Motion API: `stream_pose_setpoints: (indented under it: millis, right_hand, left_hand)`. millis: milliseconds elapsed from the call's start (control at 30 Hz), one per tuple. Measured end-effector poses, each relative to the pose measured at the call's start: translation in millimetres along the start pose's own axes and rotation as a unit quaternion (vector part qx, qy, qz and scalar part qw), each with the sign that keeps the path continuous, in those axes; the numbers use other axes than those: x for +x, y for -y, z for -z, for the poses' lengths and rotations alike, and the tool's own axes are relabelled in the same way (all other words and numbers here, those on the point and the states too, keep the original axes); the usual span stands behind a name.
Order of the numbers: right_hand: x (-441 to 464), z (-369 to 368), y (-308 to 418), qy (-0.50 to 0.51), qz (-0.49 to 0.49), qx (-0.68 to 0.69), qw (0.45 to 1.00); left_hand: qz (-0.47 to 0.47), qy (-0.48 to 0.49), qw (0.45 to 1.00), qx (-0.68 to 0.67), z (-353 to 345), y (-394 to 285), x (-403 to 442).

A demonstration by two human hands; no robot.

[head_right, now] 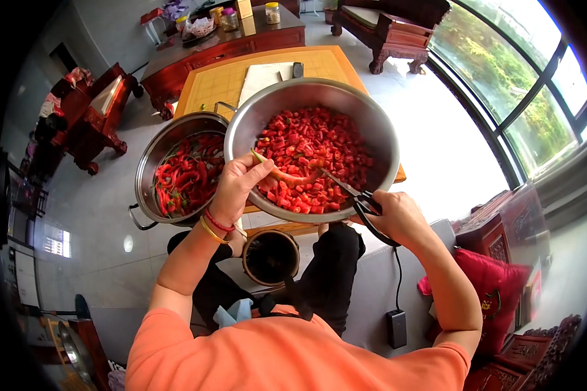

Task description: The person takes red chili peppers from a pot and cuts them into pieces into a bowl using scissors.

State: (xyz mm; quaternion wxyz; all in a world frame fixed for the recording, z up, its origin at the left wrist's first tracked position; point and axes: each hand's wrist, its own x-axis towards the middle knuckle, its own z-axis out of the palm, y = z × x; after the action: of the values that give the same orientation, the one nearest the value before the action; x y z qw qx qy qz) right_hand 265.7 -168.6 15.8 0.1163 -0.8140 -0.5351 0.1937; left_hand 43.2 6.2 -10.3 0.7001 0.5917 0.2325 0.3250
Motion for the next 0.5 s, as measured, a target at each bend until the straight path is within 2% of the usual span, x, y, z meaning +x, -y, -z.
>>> stream_pose_setpoints:
  millis: [167, 300, 500]
  right_hand:
    - [-6, 6, -2, 0.023, -0.005, 0.082, 0.996]
    - [-12, 9, -2, 0.043, 0.003, 0.09, 0.995]
    - [-13, 10, 0, 0.051, 0.0, 0.107, 0.993]
  left_hand:
    - [-0.009, -0.021, 1.0, -0.017, 10, 9, 5]
    - [-0.003, -0.036, 0.998, -0.052, 7, 9, 3]
    - [0.005, 0.004, 0.998, -0.06, -6, 13, -3]
